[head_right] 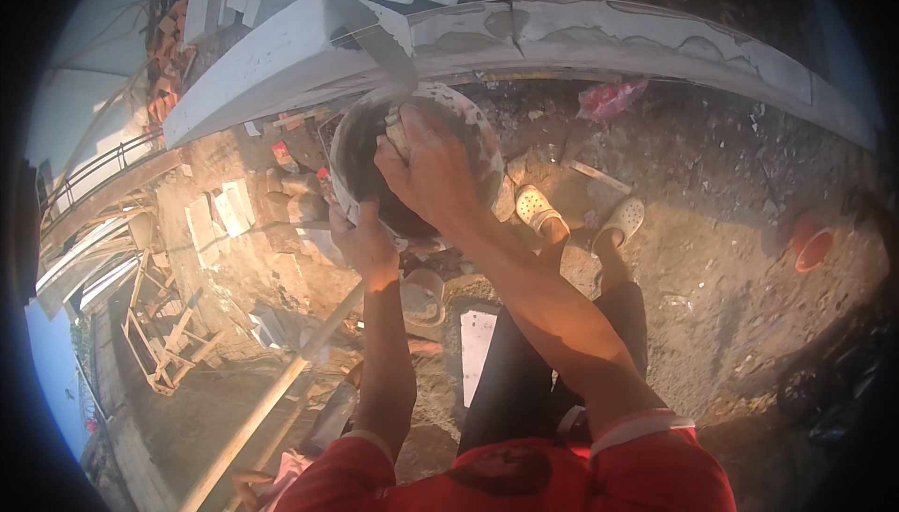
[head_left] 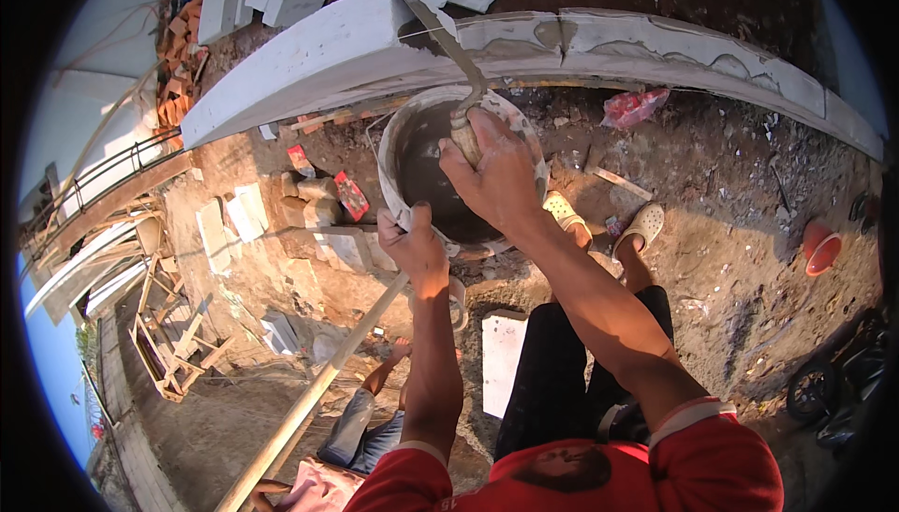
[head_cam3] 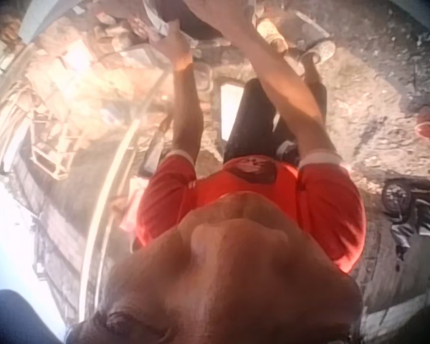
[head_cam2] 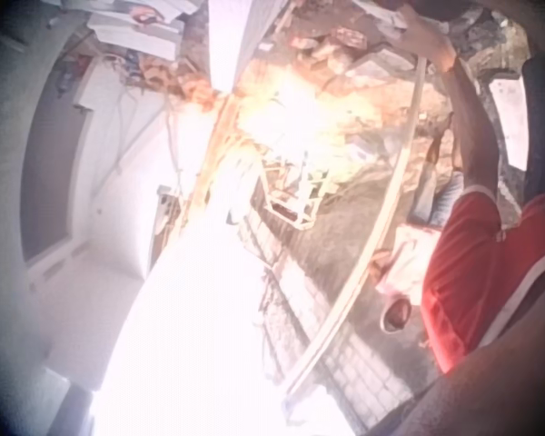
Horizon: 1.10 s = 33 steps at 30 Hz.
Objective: The person applies cement to a curved wall using a trowel, then places white rectangular tiles onto the wet cement. They adjust the tiles by hand and tap them with a hammer to secure them in place.
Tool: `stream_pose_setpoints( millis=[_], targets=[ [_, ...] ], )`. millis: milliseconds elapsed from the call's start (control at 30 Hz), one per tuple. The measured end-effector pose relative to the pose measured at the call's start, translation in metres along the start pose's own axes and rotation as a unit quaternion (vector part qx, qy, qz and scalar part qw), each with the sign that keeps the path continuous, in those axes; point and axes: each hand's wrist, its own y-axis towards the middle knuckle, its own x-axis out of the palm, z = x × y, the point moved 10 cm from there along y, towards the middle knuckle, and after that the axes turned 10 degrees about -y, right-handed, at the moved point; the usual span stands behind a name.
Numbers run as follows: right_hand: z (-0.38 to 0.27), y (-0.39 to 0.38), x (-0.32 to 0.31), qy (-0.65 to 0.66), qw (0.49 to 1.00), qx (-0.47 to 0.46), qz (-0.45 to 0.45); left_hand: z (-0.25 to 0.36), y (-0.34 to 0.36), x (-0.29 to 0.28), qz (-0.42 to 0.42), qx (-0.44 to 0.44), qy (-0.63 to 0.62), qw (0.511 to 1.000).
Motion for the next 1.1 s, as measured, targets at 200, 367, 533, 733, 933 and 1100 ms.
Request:
stream_pose_setpoints(
  millis=[200,367,533,733,933,1100],
  targets=[
    [0.035,0.012,0.017,0.118,0.99,0.077,-0.029,0.0,0.001,-0.007,0.024,0.045,-0.007,0.999],
    [0.069,-0.019,0.022,0.054,0.991,0.118,-0.041,0.003,0.006,-0.002,0.015,0.045,-0.02,0.999],
    [0.056,0.004,0.024,-0.059,0.994,0.068,-0.054,-0.009,0.01,-0.003,0.026,0.007,0.013,1.0],
    [0.03,0.036,0.014,0.115,0.989,0.027,-0.086,-0.013,0.012,0.001,0.013,0.028,-0.034,0.999],
    [0.089,-0.01,0.006,0.019,0.98,0.179,-0.085,-0.019,0.016,-0.002,0.012,0.016,-0.036,0.999],
    [0.082,0.014,0.023,-0.047,0.986,0.106,-0.117,-0.027,0.015,-0.006,0.024,0.015,0.005,1.0]
  ],
)
